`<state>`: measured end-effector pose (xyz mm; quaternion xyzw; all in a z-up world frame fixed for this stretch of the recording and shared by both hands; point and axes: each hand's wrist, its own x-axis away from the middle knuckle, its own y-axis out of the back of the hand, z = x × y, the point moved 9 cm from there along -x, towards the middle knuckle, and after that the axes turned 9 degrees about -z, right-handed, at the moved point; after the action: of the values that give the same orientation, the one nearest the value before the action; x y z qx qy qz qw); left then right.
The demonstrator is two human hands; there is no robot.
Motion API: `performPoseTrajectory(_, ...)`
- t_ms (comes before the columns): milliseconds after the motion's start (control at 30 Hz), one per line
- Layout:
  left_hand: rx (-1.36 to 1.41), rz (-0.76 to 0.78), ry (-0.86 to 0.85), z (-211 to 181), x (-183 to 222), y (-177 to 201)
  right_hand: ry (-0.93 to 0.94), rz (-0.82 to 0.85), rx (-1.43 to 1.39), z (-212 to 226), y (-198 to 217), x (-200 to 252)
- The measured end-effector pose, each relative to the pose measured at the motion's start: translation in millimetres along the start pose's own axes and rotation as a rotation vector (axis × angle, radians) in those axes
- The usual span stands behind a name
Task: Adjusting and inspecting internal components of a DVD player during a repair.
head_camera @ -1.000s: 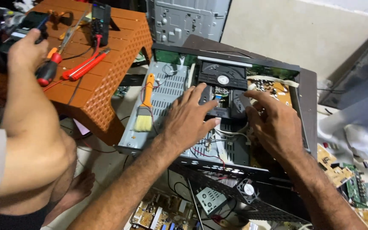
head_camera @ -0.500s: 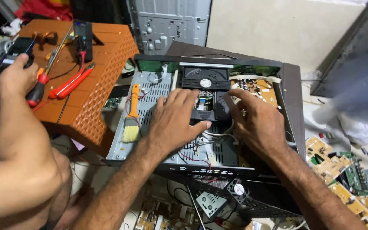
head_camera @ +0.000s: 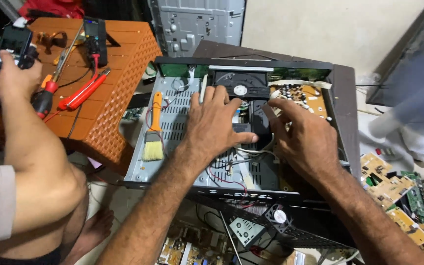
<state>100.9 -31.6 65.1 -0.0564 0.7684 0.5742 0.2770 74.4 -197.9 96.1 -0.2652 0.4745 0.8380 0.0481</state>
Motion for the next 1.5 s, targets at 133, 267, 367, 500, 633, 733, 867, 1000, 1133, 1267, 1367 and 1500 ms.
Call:
performPoseTrajectory(133, -0.029, 0.063, 0.028, 0, 1, -1, -0.045, 0.027, -0.043, -1, 1, 0)
performPoseTrajectory(267, -0.056, 0.001, -0.075, -7, 2, 1, -0.028, -0.008, -0.002, 5, 8, -2)
performPoseTrajectory(367, -0.07, -0.004, -0.098, -10, 4, 2, -0.02, -0.008, -0.01, 8, 11, -4)
performPoseTrajectory(500, -0.119, 0.043, -0.124, -14, 4, 6, -0.012, 0.002, -0.017, 12, 13, -4)
performPoseTrajectory(633, -0.151, 0.039, -0.147, -16, 5, 7, -0.03, 0.016, -0.041, 15, 15, -4)
performPoseTrajectory(733, -0.141, 0.085, -0.138, -19, 5, 6, -0.031, 0.012, -0.048, 16, 15, -3)
performPoseTrajectory(867, -0.117, 0.093, -0.128, -21, 9, -1, -0.021, -0.011, -0.027, 8, 10, -1)
performPoseTrajectory(1000, -0.128, 0.022, -0.108, -23, 8, -4, 0.051, -0.035, 0.034, 16, 12, -1)
performPoseTrajectory(1133, -0.242, -0.007, -0.092, -23, 3, -8, 0.065, -0.04, 0.037, 14, 9, -2)
performPoseTrajectory(1267, -0.239, -0.019, -0.096, -22, 0, -10, 0.076, -0.029, 0.078, 11, 6, 0)
performPoseTrajectory(1367, -0.299, -0.011, -0.095, -23, 0, -15, 0.065, -0.02, 0.086, 7, 4, 0)
performPoseTrajectory(1500, -0.331, 0.013, -0.086, -22, -3, -23, 0.08, -0.025, 0.102, 4, 1, 0)
